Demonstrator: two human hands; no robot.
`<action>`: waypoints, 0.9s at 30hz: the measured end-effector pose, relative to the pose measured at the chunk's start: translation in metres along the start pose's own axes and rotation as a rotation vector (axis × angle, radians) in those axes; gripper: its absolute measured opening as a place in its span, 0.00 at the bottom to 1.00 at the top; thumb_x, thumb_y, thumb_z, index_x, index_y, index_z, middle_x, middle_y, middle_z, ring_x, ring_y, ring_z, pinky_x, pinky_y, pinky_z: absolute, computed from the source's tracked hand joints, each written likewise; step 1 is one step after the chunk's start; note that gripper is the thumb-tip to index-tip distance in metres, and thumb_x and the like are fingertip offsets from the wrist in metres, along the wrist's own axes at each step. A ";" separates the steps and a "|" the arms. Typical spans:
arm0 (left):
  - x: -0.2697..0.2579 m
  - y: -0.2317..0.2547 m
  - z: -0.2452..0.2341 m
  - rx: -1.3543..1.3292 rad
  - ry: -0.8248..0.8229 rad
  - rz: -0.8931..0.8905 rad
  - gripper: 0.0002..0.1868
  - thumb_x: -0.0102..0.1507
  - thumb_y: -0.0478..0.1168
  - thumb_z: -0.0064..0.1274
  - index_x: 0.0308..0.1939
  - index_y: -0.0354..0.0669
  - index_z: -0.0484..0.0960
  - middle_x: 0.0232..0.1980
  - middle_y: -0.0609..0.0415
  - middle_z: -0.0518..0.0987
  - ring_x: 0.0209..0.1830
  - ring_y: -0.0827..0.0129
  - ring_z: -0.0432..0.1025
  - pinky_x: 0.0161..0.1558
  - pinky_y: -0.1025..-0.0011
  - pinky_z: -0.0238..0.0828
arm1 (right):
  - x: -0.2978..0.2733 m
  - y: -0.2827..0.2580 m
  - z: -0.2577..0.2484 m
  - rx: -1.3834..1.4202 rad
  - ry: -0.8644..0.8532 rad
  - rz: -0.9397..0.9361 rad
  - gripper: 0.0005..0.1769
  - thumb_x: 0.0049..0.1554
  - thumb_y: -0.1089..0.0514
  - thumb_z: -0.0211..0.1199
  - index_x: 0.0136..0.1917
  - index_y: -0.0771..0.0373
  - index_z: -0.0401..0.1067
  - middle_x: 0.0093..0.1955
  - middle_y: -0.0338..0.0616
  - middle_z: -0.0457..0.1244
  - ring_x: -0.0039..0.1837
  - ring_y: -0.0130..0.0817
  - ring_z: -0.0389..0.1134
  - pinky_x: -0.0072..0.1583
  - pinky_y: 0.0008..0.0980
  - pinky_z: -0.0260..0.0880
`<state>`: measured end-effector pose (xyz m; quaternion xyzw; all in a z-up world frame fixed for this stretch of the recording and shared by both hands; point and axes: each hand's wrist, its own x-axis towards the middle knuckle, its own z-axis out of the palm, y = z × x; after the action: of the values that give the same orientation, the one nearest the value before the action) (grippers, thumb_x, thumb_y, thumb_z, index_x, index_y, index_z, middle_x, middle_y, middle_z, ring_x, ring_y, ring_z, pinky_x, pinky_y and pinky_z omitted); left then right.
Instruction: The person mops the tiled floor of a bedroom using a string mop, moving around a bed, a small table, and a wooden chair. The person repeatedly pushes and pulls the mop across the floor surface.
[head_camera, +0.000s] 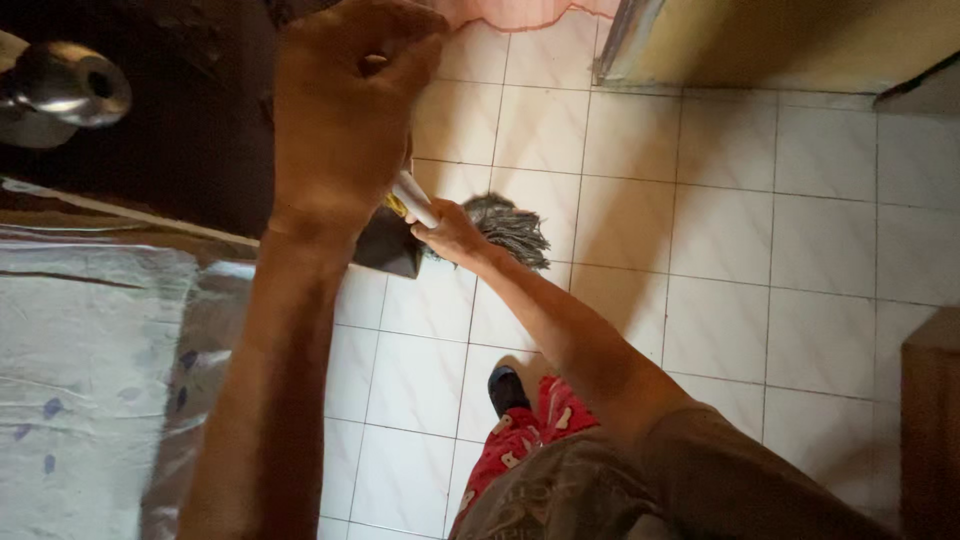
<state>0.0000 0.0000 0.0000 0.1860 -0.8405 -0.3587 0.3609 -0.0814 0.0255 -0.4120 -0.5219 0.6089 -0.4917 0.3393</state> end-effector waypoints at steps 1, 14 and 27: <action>-0.003 0.008 0.004 -0.064 0.004 -0.055 0.05 0.73 0.32 0.58 0.52 0.40 0.87 0.37 0.50 0.85 0.23 0.76 0.71 0.24 0.75 0.64 | -0.004 -0.019 -0.008 -0.046 -0.047 0.086 0.31 0.58 0.59 0.67 0.70 0.44 0.57 0.56 0.51 0.69 0.50 0.42 0.74 0.53 0.52 0.76; -0.023 0.061 0.188 -0.568 -0.174 -0.293 0.12 0.66 0.37 0.56 0.53 0.43 0.85 0.40 0.53 0.88 0.14 0.81 0.67 0.16 0.77 0.66 | -0.199 0.012 -0.244 -0.394 0.129 0.332 0.15 0.61 0.53 0.61 0.59 0.61 0.71 0.49 0.52 0.70 0.48 0.43 0.73 0.56 0.44 0.76; -0.047 0.084 0.115 -0.147 -0.105 -0.289 0.09 0.65 0.39 0.56 0.47 0.50 0.89 0.41 0.59 0.88 0.20 0.82 0.69 0.19 0.79 0.63 | -0.192 -0.019 -0.152 -0.140 0.135 0.064 0.18 0.62 0.58 0.62 0.64 0.64 0.70 0.53 0.52 0.67 0.47 0.36 0.70 0.46 0.34 0.76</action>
<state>-0.0578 0.1377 -0.0157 0.2591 -0.7941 -0.4766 0.2740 -0.1732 0.2489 -0.3692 -0.4904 0.6796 -0.4706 0.2759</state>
